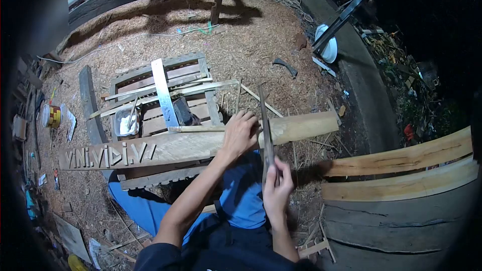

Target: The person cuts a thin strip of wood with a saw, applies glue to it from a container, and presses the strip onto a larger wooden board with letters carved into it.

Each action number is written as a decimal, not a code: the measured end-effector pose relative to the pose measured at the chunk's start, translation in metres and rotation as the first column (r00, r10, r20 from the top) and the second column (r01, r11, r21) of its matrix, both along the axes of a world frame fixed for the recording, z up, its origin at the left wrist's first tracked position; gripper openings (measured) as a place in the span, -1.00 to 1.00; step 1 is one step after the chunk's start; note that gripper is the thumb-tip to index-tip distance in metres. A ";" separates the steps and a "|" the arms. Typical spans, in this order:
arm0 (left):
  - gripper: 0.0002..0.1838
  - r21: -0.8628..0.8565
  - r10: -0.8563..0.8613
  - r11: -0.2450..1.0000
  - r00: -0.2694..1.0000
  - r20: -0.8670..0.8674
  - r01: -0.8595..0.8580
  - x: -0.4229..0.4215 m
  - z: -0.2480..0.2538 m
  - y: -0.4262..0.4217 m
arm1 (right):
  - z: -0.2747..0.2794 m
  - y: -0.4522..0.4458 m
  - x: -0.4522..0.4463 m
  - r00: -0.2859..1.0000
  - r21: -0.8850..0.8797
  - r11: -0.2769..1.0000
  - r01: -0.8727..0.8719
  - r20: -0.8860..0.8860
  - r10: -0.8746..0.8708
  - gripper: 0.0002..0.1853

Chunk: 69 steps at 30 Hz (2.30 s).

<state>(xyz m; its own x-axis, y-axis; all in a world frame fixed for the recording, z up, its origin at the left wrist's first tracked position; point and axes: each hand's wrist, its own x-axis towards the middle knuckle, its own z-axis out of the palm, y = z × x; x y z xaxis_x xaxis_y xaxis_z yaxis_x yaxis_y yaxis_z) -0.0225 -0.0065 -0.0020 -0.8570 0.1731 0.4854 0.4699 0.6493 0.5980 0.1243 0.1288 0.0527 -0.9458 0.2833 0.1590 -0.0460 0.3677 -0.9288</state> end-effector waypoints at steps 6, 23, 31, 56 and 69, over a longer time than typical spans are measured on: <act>-0.80 -0.010 -0.002 1.000 1.000 0.015 0.002 0.001 0.000 0.000 | 0.019 -0.005 -0.021 0.994 -0.029 1.000 0.008 0.111 -0.004 -0.68; -0.72 0.001 -0.009 1.000 0.999 0.040 0.009 0.000 0.003 -0.002 | 0.012 -0.006 -0.025 0.999 -0.034 0.999 -0.002 0.048 0.004 -0.67; -0.72 0.010 -0.012 1.000 0.999 0.051 0.012 0.000 0.002 -0.001 | 0.003 -0.009 -0.029 0.999 -0.099 0.995 0.002 0.045 0.003 -0.66; -0.74 0.005 0.024 1.000 0.999 0.049 -0.024 -0.001 0.004 -0.001 | 0.017 0.005 0.005 0.989 0.046 0.999 0.004 0.146 -0.010 -0.70; -0.76 0.024 0.039 0.999 0.999 0.019 -0.039 -0.001 0.003 0.001 | 0.020 0.009 0.016 0.993 0.034 0.999 0.010 0.113 -0.013 -0.66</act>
